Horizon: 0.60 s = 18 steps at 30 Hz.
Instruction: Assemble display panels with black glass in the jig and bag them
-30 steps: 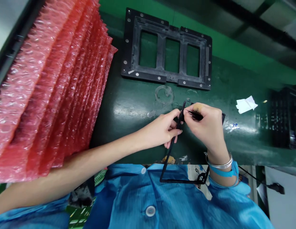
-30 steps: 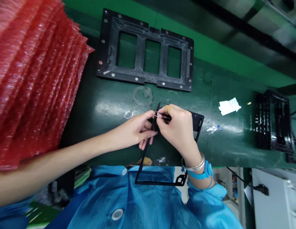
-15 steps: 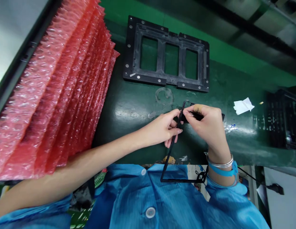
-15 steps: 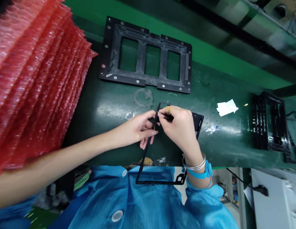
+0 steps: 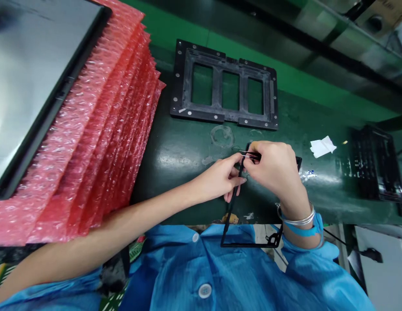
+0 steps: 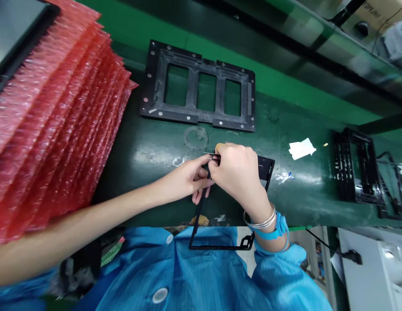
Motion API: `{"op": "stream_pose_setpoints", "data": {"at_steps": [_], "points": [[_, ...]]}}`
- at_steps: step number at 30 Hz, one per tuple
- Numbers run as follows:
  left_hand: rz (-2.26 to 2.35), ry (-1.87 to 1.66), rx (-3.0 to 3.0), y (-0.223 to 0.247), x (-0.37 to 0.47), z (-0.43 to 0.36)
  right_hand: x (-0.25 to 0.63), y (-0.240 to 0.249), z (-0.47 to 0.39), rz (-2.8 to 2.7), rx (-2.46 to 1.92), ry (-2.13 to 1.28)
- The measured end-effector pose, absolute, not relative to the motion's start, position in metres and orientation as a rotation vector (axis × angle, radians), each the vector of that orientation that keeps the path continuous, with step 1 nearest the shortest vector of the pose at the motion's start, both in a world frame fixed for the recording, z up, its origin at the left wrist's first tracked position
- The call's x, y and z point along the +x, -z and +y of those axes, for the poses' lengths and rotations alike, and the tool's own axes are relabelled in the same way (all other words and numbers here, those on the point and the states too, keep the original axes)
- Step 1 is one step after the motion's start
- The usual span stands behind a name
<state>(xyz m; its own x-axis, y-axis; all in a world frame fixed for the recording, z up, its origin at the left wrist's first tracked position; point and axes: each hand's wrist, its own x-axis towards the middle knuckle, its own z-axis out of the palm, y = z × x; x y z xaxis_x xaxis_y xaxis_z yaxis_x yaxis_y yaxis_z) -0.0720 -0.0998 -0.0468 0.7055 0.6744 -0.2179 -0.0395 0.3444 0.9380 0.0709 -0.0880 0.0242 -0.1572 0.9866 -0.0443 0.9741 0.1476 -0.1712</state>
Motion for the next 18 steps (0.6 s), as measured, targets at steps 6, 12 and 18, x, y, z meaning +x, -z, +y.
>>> {"op": "stream_pose_setpoints", "data": {"at_steps": [6, 12, 18], "points": [[0.647, -0.493, 1.108, 0.048, -0.073, -0.098, 0.091, -0.027, -0.085, -2.003, -1.856, -0.539], [0.641, -0.480, 1.051, 0.046, -0.074, -0.097, 0.131, -0.027, -0.098, -1.604, -1.733, -0.517], [0.664, -0.620, 0.988, 0.041, -0.080, -0.085, 0.206, -0.005, -0.130, -1.342, -1.910, -0.284]]}}
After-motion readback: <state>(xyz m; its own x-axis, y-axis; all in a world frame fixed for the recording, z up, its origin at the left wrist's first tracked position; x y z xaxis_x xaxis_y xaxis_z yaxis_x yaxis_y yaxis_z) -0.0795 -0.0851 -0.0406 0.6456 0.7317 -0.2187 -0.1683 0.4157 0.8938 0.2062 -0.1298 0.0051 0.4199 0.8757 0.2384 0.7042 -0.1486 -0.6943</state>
